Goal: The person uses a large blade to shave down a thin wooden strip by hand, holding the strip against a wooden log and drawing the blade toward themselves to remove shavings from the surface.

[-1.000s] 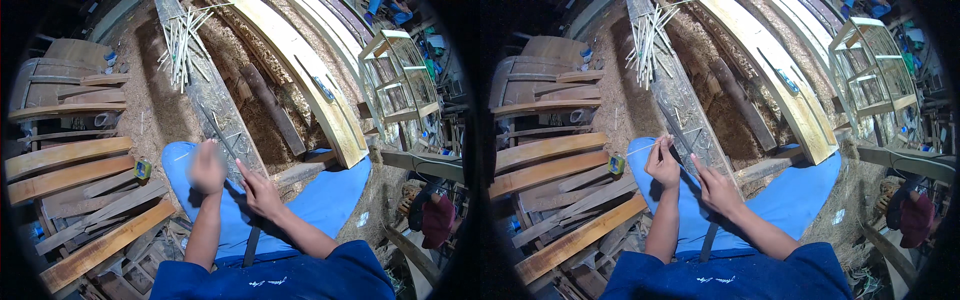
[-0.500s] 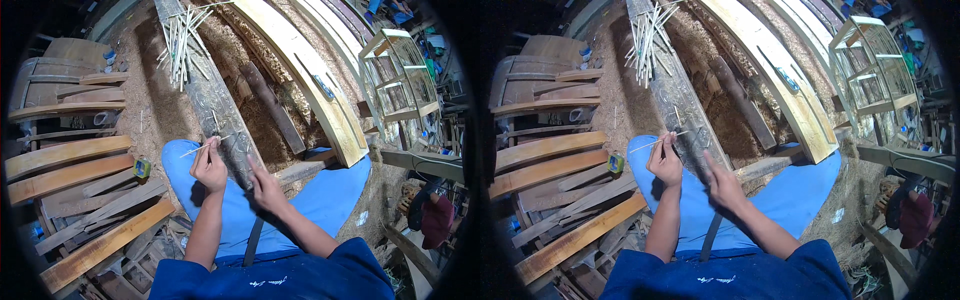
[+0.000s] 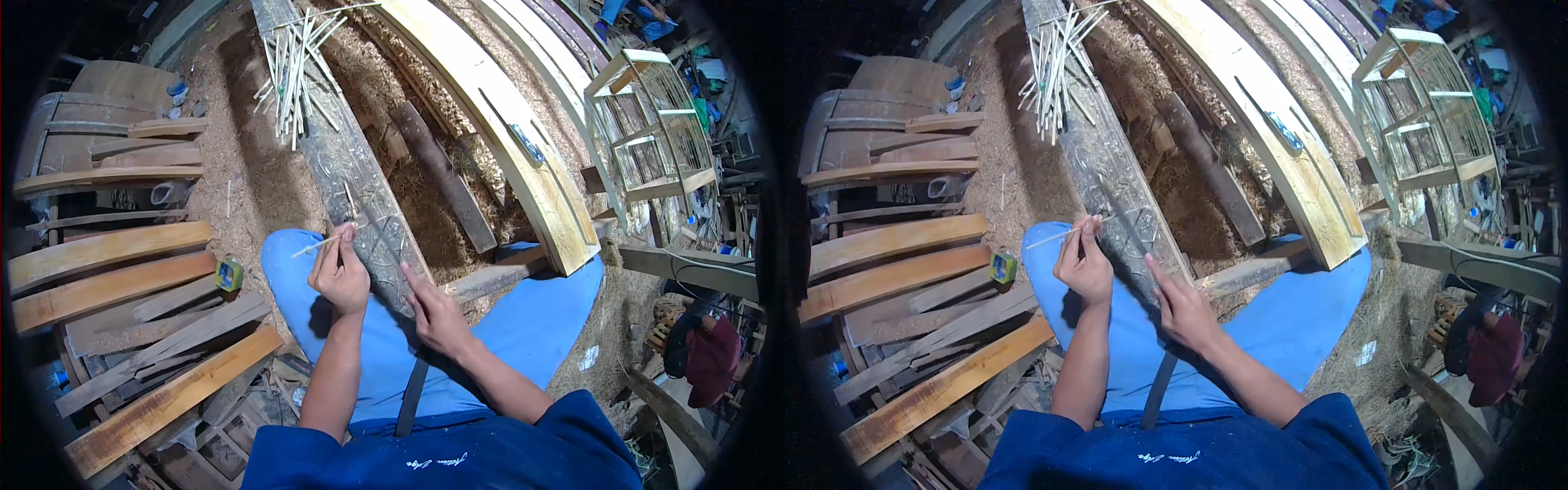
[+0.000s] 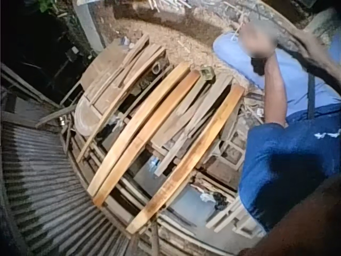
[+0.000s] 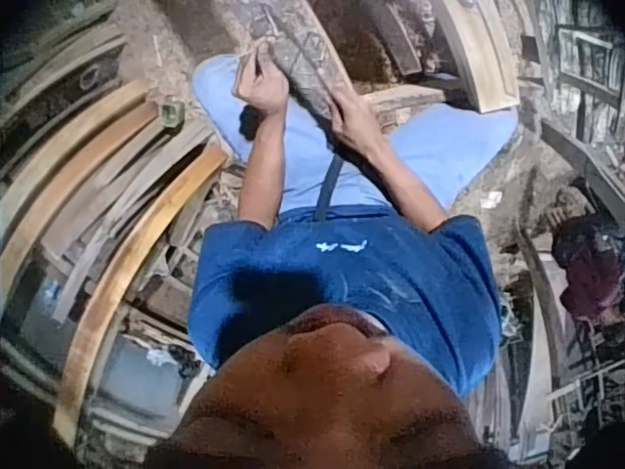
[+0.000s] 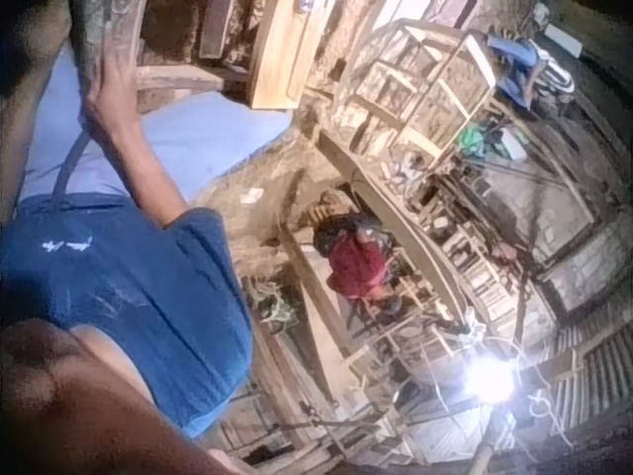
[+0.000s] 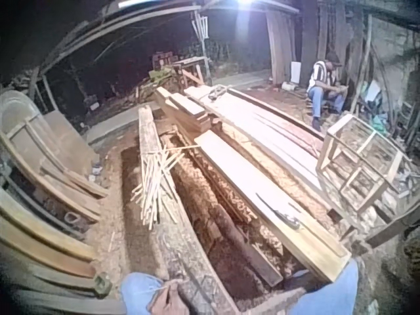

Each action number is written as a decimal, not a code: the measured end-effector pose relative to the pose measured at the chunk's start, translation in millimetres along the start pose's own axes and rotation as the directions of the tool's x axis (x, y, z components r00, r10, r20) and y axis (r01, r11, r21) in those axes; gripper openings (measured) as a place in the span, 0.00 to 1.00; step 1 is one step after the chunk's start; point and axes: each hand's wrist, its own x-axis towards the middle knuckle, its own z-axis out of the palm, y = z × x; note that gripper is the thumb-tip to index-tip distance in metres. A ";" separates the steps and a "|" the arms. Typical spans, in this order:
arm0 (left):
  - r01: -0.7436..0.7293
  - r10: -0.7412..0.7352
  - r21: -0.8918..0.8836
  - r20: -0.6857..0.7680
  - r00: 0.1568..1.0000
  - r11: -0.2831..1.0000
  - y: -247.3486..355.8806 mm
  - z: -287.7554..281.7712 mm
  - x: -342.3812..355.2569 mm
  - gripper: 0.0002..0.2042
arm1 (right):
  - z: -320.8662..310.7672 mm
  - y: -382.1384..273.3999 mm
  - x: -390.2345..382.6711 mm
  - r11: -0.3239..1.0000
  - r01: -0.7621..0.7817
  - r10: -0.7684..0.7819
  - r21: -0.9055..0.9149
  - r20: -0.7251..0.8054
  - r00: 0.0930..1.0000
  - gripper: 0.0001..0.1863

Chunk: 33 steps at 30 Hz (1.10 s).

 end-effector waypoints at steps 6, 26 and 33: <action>0.024 -0.024 -0.050 0.004 1.000 0.998 0.6 3.0 -1.2 0.06 | -6.5 2.0 1.9 0.992 -0.121 0.122 -0.016 0.068 0.990 0.33; 0.085 -0.085 -0.080 0.003 0.996 0.993 -3.7 0.8 -7.9 0.08 | 7.9 1.4 14.5 0.990 0.027 -0.009 0.136 -0.126 0.992 0.35; 0.094 -0.093 -0.071 0.006 0.996 0.993 -3.4 0.5 -2.7 0.07 | 2.8 9.5 19.3 0.976 -0.200 0.204 0.084 -0.046 0.978 0.34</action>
